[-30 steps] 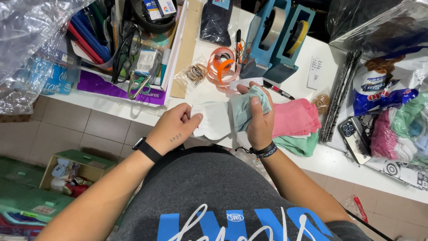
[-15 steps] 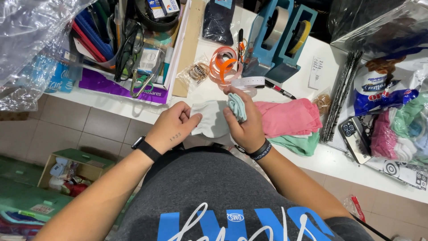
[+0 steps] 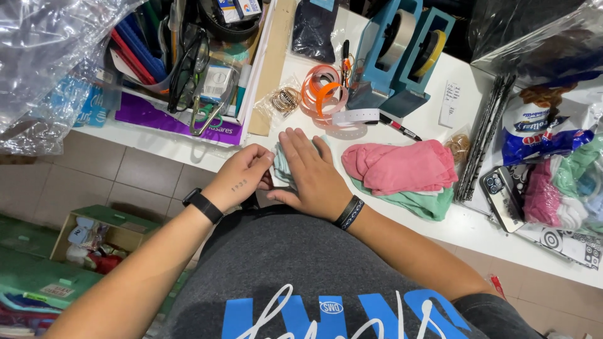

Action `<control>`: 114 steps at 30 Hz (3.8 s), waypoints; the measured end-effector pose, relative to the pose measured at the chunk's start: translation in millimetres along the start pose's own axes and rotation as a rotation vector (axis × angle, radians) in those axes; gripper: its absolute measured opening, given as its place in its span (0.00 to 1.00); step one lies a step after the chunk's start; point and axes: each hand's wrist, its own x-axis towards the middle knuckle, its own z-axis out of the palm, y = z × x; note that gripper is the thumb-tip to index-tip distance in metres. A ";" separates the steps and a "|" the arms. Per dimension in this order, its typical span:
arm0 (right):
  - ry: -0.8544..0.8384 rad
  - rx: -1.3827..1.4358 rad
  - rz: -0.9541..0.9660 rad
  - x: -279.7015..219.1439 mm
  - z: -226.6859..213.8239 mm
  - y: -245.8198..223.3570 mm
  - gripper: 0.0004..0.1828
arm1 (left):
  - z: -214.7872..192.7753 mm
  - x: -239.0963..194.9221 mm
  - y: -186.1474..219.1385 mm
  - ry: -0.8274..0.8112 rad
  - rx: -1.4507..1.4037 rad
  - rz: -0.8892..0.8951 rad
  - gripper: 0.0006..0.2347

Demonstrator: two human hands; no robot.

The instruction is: Unpacking socks from a plastic bag and organizing them by folding and stacking on a counter.

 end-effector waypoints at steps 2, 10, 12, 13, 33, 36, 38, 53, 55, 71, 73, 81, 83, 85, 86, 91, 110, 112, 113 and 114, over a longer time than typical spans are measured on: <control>-0.032 0.104 -0.007 2.6 -1.8 0.5 0.56 | -1.8 4.1 -4.9 -0.027 0.068 0.030 0.13; 0.128 0.298 0.032 -1.5 -27.1 60.5 0.31 | -2.8 -10.1 1.7 0.055 0.088 0.256 0.11; 0.215 0.253 0.094 -4.9 -44.6 68.6 0.21 | -6.3 -11.1 7.7 0.088 0.184 0.363 0.12; 0.232 0.293 0.342 -7.1 -52.7 67.2 0.17 | -7.9 -9.5 6.2 0.132 0.338 0.542 0.14; 0.071 1.040 0.865 -25.3 -48.6 31.8 0.22 | -7.4 22.7 0.5 -0.176 0.956 0.871 0.19; 0.105 1.082 0.872 -32.7 -42.6 28.4 0.22 | -8.7 25.2 -2.2 -0.167 0.931 0.887 0.17; 0.157 1.144 0.837 -39.1 -34.1 28.4 0.24 | -10.9 25.4 -2.8 -0.138 0.934 0.988 0.18; 0.130 0.486 0.769 -39.0 -30.1 22.2 0.29 | -13.6 23.5 9.4 -0.192 0.997 1.120 0.21; 0.276 0.228 0.513 -44.1 -17.6 26.6 0.24 | -11.9 18.9 16.8 -0.182 0.999 1.144 0.22; 0.279 -0.101 0.019 -47.5 8.4 33.3 0.36 | -6.2 44.3 -4.0 0.049 1.105 1.145 0.07; 0.362 -0.090 0.052 -61.8 -5.8 51.3 0.29 | -9.0 39.1 1.8 0.071 1.135 1.130 0.07; 0.480 -0.296 0.734 -158.9 -68.4 172.1 0.14 | 24.5 -0.8 48.9 0.197 1.156 1.137 0.10; 0.278 -0.172 0.954 -161.2 -83.3 175.3 0.20 | 44.3 1.8 52.7 0.139 1.021 1.212 0.08; 0.236 -0.057 1.008 -148.1 -106.0 160.9 0.22 | 70.1 7.5 54.9 0.078 1.005 1.211 0.08; 0.189 0.060 1.057 -141.8 -117.2 153.5 0.25 | 83.1 10.0 55.7 0.018 0.987 1.205 0.07; 0.114 0.113 1.079 -139.5 -127.6 159.5 0.28 | 137.9 45.7 34.2 -0.122 0.978 1.036 0.13; 0.049 0.663 0.855 -163.6 -141.2 190.3 0.30 | 180.8 28.3 84.8 -0.079 0.777 0.265 0.12; 0.011 0.613 0.865 -161.1 -150.3 175.8 0.27 | 177.7 29.9 83.1 -0.097 0.659 0.209 0.12; -0.023 0.556 0.882 -160.4 -154.9 168.4 0.24 | 176.2 30.9 82.0 -0.122 0.539 0.160 0.12; -0.025 0.560 0.878 -160.2 -156.2 169.8 0.24 | 175.0 30.6 82.4 -0.118 0.540 0.156 0.12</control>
